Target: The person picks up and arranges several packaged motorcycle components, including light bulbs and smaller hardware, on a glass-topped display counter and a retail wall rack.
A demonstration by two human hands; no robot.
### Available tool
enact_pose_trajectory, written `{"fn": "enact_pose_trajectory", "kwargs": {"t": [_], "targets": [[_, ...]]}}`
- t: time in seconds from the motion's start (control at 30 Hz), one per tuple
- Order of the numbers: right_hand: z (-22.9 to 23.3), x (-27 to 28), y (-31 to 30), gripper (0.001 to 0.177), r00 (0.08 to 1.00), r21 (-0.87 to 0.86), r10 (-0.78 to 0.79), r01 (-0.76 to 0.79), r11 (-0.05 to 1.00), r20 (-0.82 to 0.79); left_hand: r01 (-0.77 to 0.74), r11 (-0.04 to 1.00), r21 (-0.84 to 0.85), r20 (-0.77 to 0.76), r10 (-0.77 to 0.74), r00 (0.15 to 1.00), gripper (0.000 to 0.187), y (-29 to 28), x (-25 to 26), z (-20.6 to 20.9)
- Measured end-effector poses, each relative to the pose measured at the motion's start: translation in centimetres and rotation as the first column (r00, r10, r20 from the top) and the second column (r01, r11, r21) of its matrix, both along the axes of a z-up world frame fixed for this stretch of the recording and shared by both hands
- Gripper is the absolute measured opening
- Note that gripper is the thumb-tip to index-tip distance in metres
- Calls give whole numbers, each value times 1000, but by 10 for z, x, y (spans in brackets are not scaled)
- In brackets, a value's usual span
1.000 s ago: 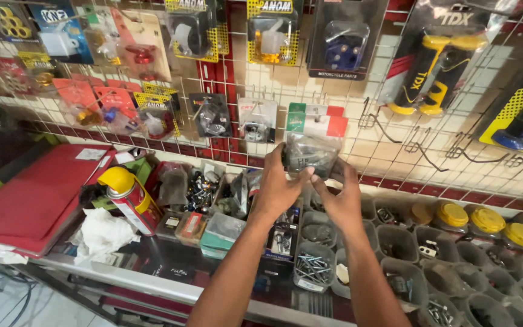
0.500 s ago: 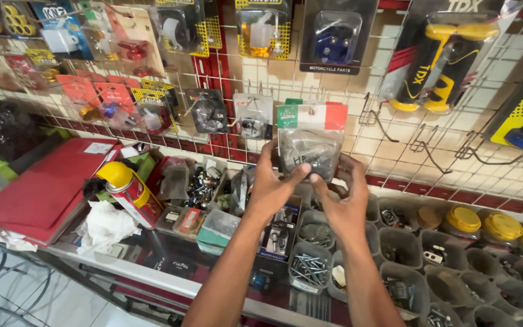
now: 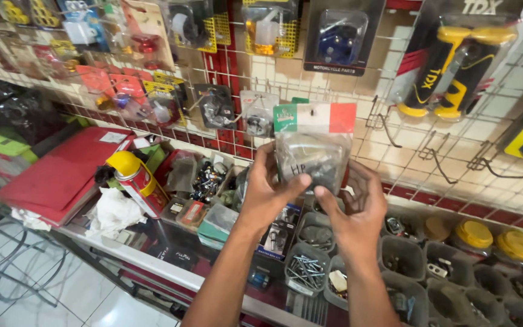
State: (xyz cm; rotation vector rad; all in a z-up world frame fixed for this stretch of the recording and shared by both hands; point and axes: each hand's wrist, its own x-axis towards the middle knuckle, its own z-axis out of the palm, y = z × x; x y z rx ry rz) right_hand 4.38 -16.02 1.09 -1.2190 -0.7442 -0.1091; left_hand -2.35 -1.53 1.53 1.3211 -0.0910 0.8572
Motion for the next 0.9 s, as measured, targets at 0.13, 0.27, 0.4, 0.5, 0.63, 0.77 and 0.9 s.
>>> {"fn": "enact_pose_trajectory", "kwargs": {"t": [0.13,0.27,0.4,0.5,0.63,0.77,0.9], "targets": [[-5,-12,-8,69,998,98,61,-62,993,10,74,997,-21,-26,-74,997,88,-10,-21,3],[-18,-26,-19,81,978,79,187,-180,981,-95,-6,1000,-14,-57,5,998,85,-23,-44,-10],[-42,-26,-24,70,918,-62,313,-337,939,-244,-151,988,-4,-133,149,980,77,-34,-64,-34],[-68,-30,-25,71,917,-78,305,-334,939,-259,-162,975,-153,-165,136,977,81,-43,-76,-52],[-105,-35,-20,72,870,-93,377,-424,901,-319,-261,955,-140,-228,225,947,86,-55,-102,-75],[-126,-44,-5,73,763,-75,521,-588,806,-383,-382,900,-208,-338,301,892,90,-66,-130,-86],[-129,-69,-7,66,656,-86,549,-679,729,-517,-472,828,-302,-333,372,866,92,-82,-158,-96]]}}
